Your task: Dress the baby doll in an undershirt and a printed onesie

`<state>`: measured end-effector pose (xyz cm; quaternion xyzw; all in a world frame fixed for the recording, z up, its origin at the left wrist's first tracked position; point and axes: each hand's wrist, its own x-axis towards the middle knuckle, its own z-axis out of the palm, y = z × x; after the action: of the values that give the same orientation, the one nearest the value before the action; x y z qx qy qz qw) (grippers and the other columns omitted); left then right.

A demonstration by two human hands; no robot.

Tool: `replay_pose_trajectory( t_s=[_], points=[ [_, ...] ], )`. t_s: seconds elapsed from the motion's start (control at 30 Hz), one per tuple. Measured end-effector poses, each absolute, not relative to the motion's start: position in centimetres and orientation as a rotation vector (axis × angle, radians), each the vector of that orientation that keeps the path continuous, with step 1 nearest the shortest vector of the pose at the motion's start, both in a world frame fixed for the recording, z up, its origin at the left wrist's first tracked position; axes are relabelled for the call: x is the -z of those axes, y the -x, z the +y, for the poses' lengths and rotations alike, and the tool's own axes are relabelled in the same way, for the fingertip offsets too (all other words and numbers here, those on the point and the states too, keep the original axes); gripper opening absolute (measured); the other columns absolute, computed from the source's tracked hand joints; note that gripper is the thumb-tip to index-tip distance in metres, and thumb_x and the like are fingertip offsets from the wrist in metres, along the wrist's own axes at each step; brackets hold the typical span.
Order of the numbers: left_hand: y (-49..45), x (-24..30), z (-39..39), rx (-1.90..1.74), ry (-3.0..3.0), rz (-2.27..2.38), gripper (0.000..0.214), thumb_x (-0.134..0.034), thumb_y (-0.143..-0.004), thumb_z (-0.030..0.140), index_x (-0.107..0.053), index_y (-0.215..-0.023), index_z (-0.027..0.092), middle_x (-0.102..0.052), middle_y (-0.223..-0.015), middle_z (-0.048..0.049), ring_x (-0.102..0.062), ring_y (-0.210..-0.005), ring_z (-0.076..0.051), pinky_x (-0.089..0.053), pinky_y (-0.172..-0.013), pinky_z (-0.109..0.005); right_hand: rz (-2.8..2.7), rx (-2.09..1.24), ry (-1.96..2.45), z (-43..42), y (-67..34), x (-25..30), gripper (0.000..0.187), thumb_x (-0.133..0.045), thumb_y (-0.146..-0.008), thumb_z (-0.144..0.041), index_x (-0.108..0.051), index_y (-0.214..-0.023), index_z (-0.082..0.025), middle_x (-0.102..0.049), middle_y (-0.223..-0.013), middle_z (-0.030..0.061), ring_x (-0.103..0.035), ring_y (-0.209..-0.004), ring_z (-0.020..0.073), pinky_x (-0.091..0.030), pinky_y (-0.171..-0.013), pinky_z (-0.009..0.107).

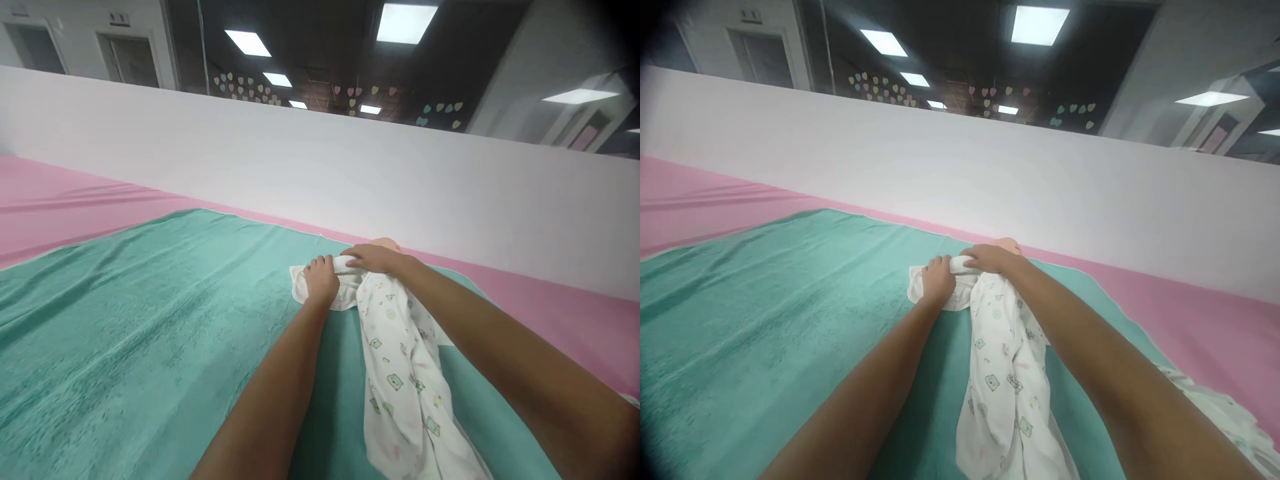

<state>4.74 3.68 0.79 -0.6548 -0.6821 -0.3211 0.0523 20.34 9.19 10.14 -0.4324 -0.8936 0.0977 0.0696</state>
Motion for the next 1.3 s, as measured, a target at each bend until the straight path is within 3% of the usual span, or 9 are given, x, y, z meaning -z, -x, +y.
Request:
replay_pose_trajectory(
  t_s=[0.13, 0.27, 0.47, 0.57, 0.7, 0.83, 0.93, 1.13, 1.3],
  points=[
    [-4.3, -0.5, 4.0, 0.946, 1.86, -2.174, 0.027, -0.039, -0.08, 0.007, -0.051, -0.101, 0.02, -0.054, -0.106, -0.0117, -0.047, -0.104, -0.027, -0.038, -0.08, -0.04, -2.639, -0.324, 1.286, 9.1, -20.2, -8.6, 0.045, -0.052, -0.082, -0.052, -0.056, -0.123, -0.033, -0.057, -0.127, 0.0013, -0.053, -0.114, 0.0278, -0.037, -0.097, 0.042],
    [-4.0, -0.2, 4.3, 0.913, 1.825, -2.227, 0.026, -0.043, -0.077, 0.009, -0.051, -0.1, 0.018, -0.054, -0.106, -0.0123, -0.047, -0.103, -0.028, -0.036, -0.081, -0.04, -2.39, -0.339, 1.393, 7.8, -23.7, -8.1, 0.049, -0.042, -0.086, -0.054, -0.054, -0.126, -0.029, -0.049, -0.137, 0.0009, -0.041, -0.127, 0.0271, -0.027, -0.107, 0.043],
    [-4.5, -0.4, 4.2, 0.826, 1.8, -2.251, 0.028, -0.042, -0.077, 0.009, -0.052, -0.102, 0.017, -0.055, -0.107, -0.0128, -0.048, -0.103, -0.027, -0.036, -0.085, -0.042, -1.994, -0.356, 1.521, 3.1, -33.8, -2.7, 0.052, -0.025, -0.091, -0.052, -0.047, -0.132, -0.03, -0.045, -0.14, 0.0002, -0.041, -0.128, 0.023, -0.029, -0.108, 0.041],
    [-5.0, -0.5, 3.9, 0.806, 1.791, -2.194, 0.029, -0.042, -0.077, 0.009, -0.052, -0.103, 0.016, -0.055, -0.108, -0.0139, -0.049, -0.104, -0.028, -0.034, -0.089, -0.047, -2.0, -0.047, 1.624, 1.5, -38.0, 0.7, 0.052, -0.037, -0.087, -0.051, -0.048, -0.132, -0.028, -0.043, -0.141, 0.004, -0.037, -0.13, 0.0262, -0.025, -0.109, 0.043],
    [-5.8, -1.2, 3.4, 0.857, 1.908, -1.956, 0.036, -0.039, -0.079, 0.008, -0.052, -0.111, 0.018, -0.052, -0.121, -0.0145, -0.046, -0.112, -0.029, -0.025, -0.1, -0.052, -1.767, -0.012, 1.929, 0.4, -40.7, 1.5, 0.051, -0.038, -0.086, -0.05, -0.048, -0.129, -0.024, -0.05, -0.133, 0.0093, -0.043, -0.122, 0.0299, -0.035, -0.099, 0.046],
    [-7.9, -3.3, 2.6, 1.052, 2.158, -1.686, 0.043, -0.037, -0.077, 0.007, -0.051, -0.115, 0.018, -0.053, -0.124, -0.01, -0.045, -0.116, -0.024, -0.033, -0.1, -0.039, -1.442, -0.003, 2.249, -0.1, -40.8, 0.3, 0.051, -0.043, -0.082, -0.056, -0.055, -0.113, -0.016, -0.055, -0.118, 0.0158, -0.048, -0.112, 0.0329, -0.04, -0.087, 0.043],
    [-11.2, -5.6, 1.9, 1.099, 2.363, -1.566, 0.038, -0.036, -0.078, 0.01, -0.054, -0.112, 0.017, -0.057, -0.118, -0.0078, -0.048, -0.112, -0.02, -0.039, -0.094, -0.03, -1.38, -0.011, 2.242, -0.1, -40.6, 0.0, 0.048, -0.048, -0.08, -0.057, -0.055, -0.101, -0.014, -0.054, -0.109, 0.017, -0.049, -0.106, 0.032, -0.04, -0.084, 0.041],
    [-19.8, -8.4, 2.8, 0.27, 2.674, -1.449, 0.041, -0.038, -0.085, 0.041, -0.058, -0.113, 0.019, -0.056, -0.124, -0.0105, -0.048, -0.115, -0.026, -0.037, -0.096, -0.04, -1.396, -0.129, 2.145, 0.2, -41.5, 0.6, 0.032, -0.048, -0.082, -0.049, -0.055, -0.077, -0.019, -0.053, -0.103, 0.011, -0.05, -0.1, 0.0251, -0.037, -0.086, 0.034],
    [-24.0, -7.9, 5.9, -0.007, 2.652, -1.559, 0.036, -0.062, -0.067, 0.03, -0.067, -0.1, 0.016, -0.062, -0.112, -0.0184, -0.052, -0.11, -0.036, -0.031, -0.095, -0.054, -1.298, -0.176, 2.186, 0.3, -42.3, 0.4, 0.032, -0.047, -0.082, -0.048, -0.051, -0.094, -0.019, -0.056, -0.105, 0.0112, -0.056, -0.09, 0.022, -0.04, -0.075, 0.031]
  ],
)
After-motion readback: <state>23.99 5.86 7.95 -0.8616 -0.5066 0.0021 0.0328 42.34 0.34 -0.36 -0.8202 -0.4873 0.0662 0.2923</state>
